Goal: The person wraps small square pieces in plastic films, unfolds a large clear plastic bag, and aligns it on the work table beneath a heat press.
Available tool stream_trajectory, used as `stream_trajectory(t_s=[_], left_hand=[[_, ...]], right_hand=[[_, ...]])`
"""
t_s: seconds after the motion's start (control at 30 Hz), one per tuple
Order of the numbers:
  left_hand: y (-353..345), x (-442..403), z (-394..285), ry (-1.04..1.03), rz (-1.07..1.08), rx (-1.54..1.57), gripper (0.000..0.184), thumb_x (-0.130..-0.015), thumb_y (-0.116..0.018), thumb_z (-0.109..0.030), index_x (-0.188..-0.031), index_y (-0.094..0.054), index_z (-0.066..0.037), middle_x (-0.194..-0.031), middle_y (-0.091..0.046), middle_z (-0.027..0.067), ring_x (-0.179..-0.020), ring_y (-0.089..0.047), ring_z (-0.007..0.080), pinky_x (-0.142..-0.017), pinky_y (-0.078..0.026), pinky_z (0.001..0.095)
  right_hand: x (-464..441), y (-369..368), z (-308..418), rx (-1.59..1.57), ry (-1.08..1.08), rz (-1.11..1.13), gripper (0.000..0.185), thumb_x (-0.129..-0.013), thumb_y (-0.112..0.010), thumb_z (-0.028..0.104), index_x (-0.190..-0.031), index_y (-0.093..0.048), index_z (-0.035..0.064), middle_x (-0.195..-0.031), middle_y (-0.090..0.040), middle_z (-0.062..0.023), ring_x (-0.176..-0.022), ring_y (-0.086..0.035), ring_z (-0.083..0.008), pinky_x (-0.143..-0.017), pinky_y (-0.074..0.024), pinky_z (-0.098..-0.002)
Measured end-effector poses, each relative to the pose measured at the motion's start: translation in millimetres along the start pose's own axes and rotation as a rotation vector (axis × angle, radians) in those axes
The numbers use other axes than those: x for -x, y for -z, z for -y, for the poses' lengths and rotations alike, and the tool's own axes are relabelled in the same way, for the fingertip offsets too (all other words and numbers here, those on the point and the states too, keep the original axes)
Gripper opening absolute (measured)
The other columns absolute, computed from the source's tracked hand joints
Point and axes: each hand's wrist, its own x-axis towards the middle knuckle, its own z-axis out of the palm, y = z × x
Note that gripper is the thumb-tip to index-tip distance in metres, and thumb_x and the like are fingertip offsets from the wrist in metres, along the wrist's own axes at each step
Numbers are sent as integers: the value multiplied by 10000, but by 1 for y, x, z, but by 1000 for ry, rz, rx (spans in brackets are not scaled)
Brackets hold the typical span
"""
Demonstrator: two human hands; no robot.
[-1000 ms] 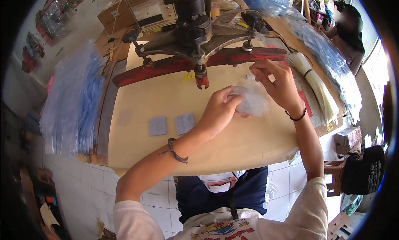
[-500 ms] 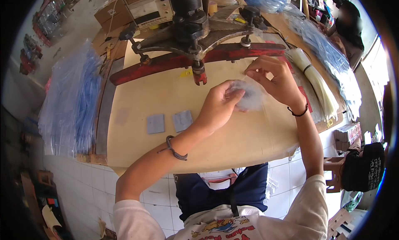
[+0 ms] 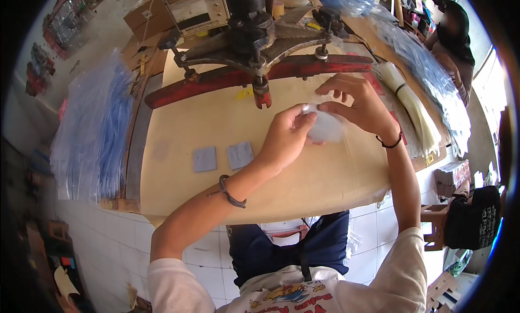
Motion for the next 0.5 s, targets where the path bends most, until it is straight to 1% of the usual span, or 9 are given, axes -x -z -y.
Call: stream_trajectory(t_s=[0.03,0.07,0.17,0.3,0.37,0.47,0.5], left_hand=[[0,0,0,9,5,-3,349,-1091,-471,-192,-1311,-540,69,-1174,-662,127,-1023,-696,201,-873,-632,371],[1,0,-1,18,9,-4,350,-1094,-462,-200,-1304,-543,68,-1170,-663,130,-1025,-697,203,-872,-632,372],[4,-1,-1,26,15,-2,366,-1105,-433,-225,-1290,-551,68,-1175,-665,138,-1031,-699,214,-874,-631,374],[-1,2,-6,49,-18,46,394,-1115,-400,-253,-1280,-557,68,-1196,-664,150,-1030,-703,228,-867,-628,367],[-2,2,-10,94,-35,102,406,-1117,-392,-262,-1284,-555,70,-1195,-666,151,-1029,-704,229,-859,-627,364],[2,1,-7,113,-41,117,412,-1119,-386,-265,-1289,-555,70,-1185,-672,149,-1023,-705,226,-846,-625,358],[3,0,-6,114,-36,111,413,-1119,-384,-264,-1291,-555,70,-1180,-674,147,-1021,-705,223,-842,-624,356]], right_hand=[[-1,-1,1,38,8,46,229,-875,-784,154,-1078,-736,59,-968,-737,-28,-797,-642,-153,-664,-524,-291],[-2,-1,2,-25,-16,11,164,-855,-795,131,-987,-746,48,-944,-732,-35,-776,-639,-164,-647,-525,-302],[-2,3,-4,26,5,40,121,-860,-771,95,-954,-717,40,-947,-722,-34,-817,-645,-179,-658,-519,-305],[-4,3,2,131,200,-8,79,-867,-735,48,-924,-680,48,-973,-706,-33,-883,-643,-217,-758,-508,-330],[-5,5,2,151,283,-46,78,-869,-721,29,-924,-671,53,-985,-700,-31,-900,-635,-236,-811,-497,-343],[-5,7,4,125,291,-114,87,-864,-726,24,-929,-677,55,-982,-702,-32,-894,-636,-242,-848,-487,-357],[-6,7,4,125,283,-91,88,-868,-720,16,-932,-674,54,-981,-703,-34,-902,-638,-240,-843,-491,-352]])
